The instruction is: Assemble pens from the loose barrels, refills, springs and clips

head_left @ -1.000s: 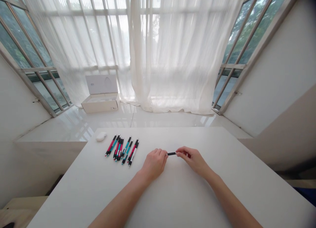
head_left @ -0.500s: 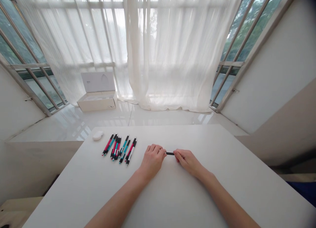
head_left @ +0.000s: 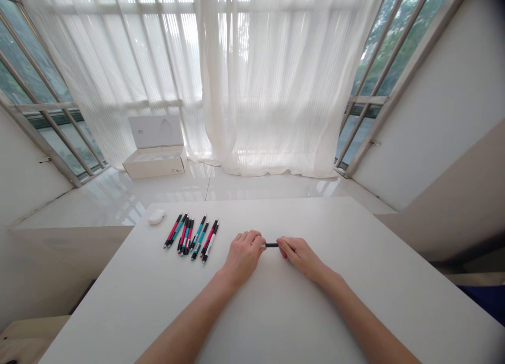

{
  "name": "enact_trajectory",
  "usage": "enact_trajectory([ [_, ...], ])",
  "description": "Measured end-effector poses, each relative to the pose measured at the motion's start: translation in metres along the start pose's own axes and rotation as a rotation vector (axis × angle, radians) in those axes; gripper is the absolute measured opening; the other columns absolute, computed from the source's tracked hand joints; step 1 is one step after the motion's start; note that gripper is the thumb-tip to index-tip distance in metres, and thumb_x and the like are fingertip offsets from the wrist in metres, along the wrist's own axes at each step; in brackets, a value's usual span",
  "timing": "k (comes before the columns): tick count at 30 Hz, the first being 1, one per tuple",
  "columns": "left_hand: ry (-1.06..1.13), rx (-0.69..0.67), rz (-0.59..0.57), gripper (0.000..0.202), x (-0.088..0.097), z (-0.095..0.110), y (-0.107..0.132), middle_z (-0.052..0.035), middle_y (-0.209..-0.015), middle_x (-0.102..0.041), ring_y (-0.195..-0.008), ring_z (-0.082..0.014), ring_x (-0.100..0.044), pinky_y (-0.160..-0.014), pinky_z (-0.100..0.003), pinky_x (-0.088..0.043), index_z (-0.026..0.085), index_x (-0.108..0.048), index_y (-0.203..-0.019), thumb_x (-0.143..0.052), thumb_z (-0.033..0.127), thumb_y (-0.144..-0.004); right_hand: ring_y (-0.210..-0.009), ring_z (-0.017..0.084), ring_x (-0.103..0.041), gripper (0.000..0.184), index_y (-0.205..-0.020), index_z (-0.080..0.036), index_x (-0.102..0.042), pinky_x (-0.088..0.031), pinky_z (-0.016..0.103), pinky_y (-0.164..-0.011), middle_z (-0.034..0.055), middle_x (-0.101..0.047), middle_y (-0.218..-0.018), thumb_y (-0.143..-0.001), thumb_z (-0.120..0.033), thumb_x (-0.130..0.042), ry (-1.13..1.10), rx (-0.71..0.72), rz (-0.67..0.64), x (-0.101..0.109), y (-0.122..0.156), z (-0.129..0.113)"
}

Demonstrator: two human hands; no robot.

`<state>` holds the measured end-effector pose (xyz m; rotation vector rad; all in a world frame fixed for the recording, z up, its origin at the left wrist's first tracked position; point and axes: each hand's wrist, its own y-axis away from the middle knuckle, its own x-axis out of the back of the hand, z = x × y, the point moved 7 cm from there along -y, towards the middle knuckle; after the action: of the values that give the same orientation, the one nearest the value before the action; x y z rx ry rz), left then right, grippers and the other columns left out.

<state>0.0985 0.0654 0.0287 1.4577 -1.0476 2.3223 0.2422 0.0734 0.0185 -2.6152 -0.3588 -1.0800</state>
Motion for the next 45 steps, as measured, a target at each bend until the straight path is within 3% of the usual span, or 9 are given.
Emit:
enact_trajectory([
  [6,0.043,-0.024,0.010,0.014,0.001,0.004,0.000,-0.0063,-0.107,-0.058,-0.094,-0.0184,-0.057,-0.080,-0.032,-0.049,0.021,-0.052,-0.106,-0.046,0.026,-0.094,-0.053,0.012,-0.040,0.046,-0.057,-0.021,-0.040,-0.034,0.026,-0.056,-0.0034,-0.044,-0.054,-0.095,-0.045,-0.028,0.008,0.009,0.033,0.004,0.000,0.000],
  [11,0.002,-0.040,0.045,0.012,0.004,0.004,0.000,-0.0064,-0.101,-0.062,-0.093,-0.0202,-0.057,-0.082,-0.037,-0.046,0.021,-0.059,-0.093,-0.048,0.025,-0.094,-0.053,0.012,-0.039,0.045,-0.057,-0.021,-0.040,-0.032,0.026,-0.054,-0.0032,-0.044,-0.054,-0.094,-0.044,-0.030,0.024,0.017,0.023,0.003,-0.001,0.000],
  [18,0.065,-0.057,0.035,0.021,0.003,0.005,0.001,-0.0064,-0.105,-0.060,-0.087,-0.0157,-0.059,-0.076,-0.028,-0.049,0.021,-0.057,-0.102,-0.036,0.026,-0.098,-0.053,0.012,-0.038,0.046,-0.057,-0.021,-0.039,-0.032,0.026,-0.053,-0.0029,-0.043,-0.053,-0.094,-0.046,-0.028,0.003,0.008,0.051,0.008,0.000,0.000],
  [26,-0.131,-0.028,-0.014,0.018,0.011,0.006,-0.002,-0.0058,-0.098,-0.063,-0.086,-0.0197,-0.058,-0.075,-0.033,-0.046,0.022,-0.058,-0.095,-0.040,0.025,-0.097,-0.054,0.012,-0.040,0.043,-0.058,-0.021,-0.042,-0.033,0.025,-0.054,-0.0036,-0.046,-0.055,-0.093,-0.044,-0.032,0.003,-0.018,0.030,0.005,-0.002,0.006],
  [29,-0.245,0.065,-0.100,0.012,0.022,-0.007,-0.004,-0.0054,-0.090,-0.064,-0.086,-0.0218,-0.059,-0.076,-0.035,-0.045,0.021,-0.057,-0.095,-0.045,0.024,-0.094,-0.058,0.013,-0.046,0.041,-0.064,-0.021,-0.047,-0.036,0.025,-0.058,-0.0023,-0.053,-0.059,-0.094,-0.043,-0.031,-0.007,-0.045,0.052,0.008,-0.001,0.011],
  [32,-0.326,0.252,-0.195,0.018,0.036,-0.033,-0.003,-0.0056,-0.086,-0.064,-0.081,-0.0221,-0.062,-0.068,-0.031,-0.045,0.020,-0.053,-0.108,-0.049,0.020,-0.091,-0.059,0.013,-0.048,0.039,-0.065,-0.021,-0.047,-0.037,0.026,-0.059,-0.0017,-0.055,-0.061,-0.094,-0.043,-0.032,0.007,-0.064,0.071,0.011,0.000,0.014],
  [39,-0.367,0.383,-0.402,0.020,0.043,-0.060,0.006,-0.0096,-0.105,-0.058,-0.080,-0.0196,-0.064,-0.065,-0.028,-0.046,0.019,-0.057,-0.103,-0.046,0.013,-0.086,-0.054,0.012,-0.045,0.038,-0.062,-0.020,-0.045,-0.035,0.025,-0.057,-0.0027,-0.054,-0.057,-0.092,-0.043,-0.037,0.057,-0.061,0.067,0.008,0.001,0.017],
  [42,-0.350,0.402,-0.417,0.017,0.046,-0.066,0.005,-0.0098,-0.106,-0.057,-0.084,-0.0203,-0.064,-0.067,-0.028,-0.046,0.019,-0.058,-0.101,-0.046,0.020,-0.089,-0.053,0.012,-0.045,0.038,-0.061,-0.020,-0.045,-0.036,0.025,-0.056,-0.0028,-0.053,-0.055,-0.091,-0.043,-0.037,0.060,-0.063,0.068,0.008,0.000,0.019],
  [45,-0.336,0.488,-0.337,0.022,0.065,-0.092,0.008,-0.0083,-0.105,-0.060,-0.084,-0.0204,-0.063,-0.067,-0.029,-0.046,0.021,-0.059,-0.101,-0.039,0.028,-0.094,-0.053,0.012,-0.045,0.038,-0.061,-0.021,-0.045,-0.035,0.025,-0.055,-0.0026,-0.054,-0.055,-0.091,-0.044,-0.037,0.059,-0.066,0.068,0.008,0.000,0.020],
])
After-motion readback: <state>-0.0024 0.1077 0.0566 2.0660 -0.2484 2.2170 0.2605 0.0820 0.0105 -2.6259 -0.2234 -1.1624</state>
